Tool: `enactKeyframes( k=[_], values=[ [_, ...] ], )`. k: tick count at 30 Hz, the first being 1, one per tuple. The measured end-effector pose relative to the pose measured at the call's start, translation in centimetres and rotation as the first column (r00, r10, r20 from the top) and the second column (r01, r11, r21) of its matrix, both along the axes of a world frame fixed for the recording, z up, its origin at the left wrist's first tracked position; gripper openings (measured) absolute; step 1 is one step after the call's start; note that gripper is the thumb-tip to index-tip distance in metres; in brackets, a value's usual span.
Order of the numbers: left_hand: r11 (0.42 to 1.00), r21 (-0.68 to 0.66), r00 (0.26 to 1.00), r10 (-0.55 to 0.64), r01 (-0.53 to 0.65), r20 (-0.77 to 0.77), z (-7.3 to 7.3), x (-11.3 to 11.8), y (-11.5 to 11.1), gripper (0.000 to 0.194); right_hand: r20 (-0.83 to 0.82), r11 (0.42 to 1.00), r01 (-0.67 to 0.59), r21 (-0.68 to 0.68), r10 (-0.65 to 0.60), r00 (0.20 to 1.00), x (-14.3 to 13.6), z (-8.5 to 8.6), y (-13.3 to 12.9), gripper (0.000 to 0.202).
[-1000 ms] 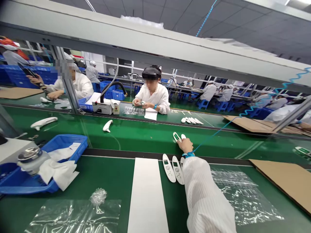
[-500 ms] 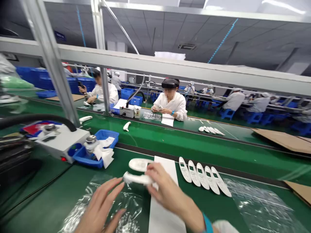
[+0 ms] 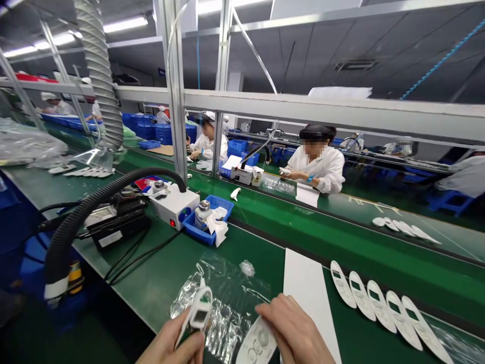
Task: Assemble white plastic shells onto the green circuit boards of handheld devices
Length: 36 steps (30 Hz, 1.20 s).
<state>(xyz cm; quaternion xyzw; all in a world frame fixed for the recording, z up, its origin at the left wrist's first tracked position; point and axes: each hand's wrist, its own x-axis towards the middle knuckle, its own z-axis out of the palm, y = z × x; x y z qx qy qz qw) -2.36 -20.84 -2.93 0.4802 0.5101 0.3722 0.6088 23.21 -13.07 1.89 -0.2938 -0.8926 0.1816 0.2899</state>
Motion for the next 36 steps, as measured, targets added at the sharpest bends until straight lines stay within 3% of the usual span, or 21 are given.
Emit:
enactKeyframes(
  k=[2,7,10,13,16,21,27,33,36],
  values=[
    [0.975,-0.21,0.963,0.122,-0.072,0.239,-0.2,-0.1,-0.3,0.06,0.018,0.991,-0.093,-0.093,0.095,0.995,-1.2,0.3,-1.1,0.02],
    [0.979,-0.199,0.9,0.116,-0.034,0.421,-2.7,1.4,-1.5,0.058,0.004,0.96,-0.117,-0.253,0.122,0.993,-4.4,-0.8,-3.3,0.017],
    [0.959,-0.266,0.845,0.219,-0.095,0.488,-3.3,2.3,-2.6,0.066,-0.04,0.951,-0.103,-0.293,0.095,0.995,-5.1,-2.6,-3.8,0.017],
    [0.929,-0.292,0.851,0.337,-0.229,0.404,-3.3,2.6,-3.2,0.065,-0.061,0.973,-0.008,-0.23,-0.006,0.998,-5.5,-3.8,-4.3,0.013],
    [0.951,-0.174,0.904,0.299,-0.255,0.307,-3.6,2.7,-3.3,0.047,-0.039,0.98,0.113,-0.162,-0.121,0.992,-6.3,-4.1,-4.9,0.008],
    [0.976,-0.013,0.971,0.217,-0.217,0.099,-4.3,2.9,-3.2,0.026,0.042,0.981,0.076,-0.18,-0.07,0.997,-8.2,-3.7,-5.4,0.005],
    [0.975,0.143,0.983,0.179,-0.173,-0.034,-4.0,2.4,-3.4,0.029,0.022,0.984,0.049,-0.173,-0.046,0.999,-9.2,-3.1,-5.4,0.017],
    [0.962,0.174,0.976,0.215,-0.211,-0.006,-3.3,1.9,-3.5,0.026,-0.141,0.985,-0.001,0.17,0.025,0.99,-10.6,-5.0,-6.8,0.024],
    [0.953,0.158,0.965,0.262,-0.258,0.0,-3.0,1.7,-3.5,0.027,-0.128,0.997,0.071,0.022,-0.068,0.989,-10.8,-5.1,-7.6,0.019]
  ],
)
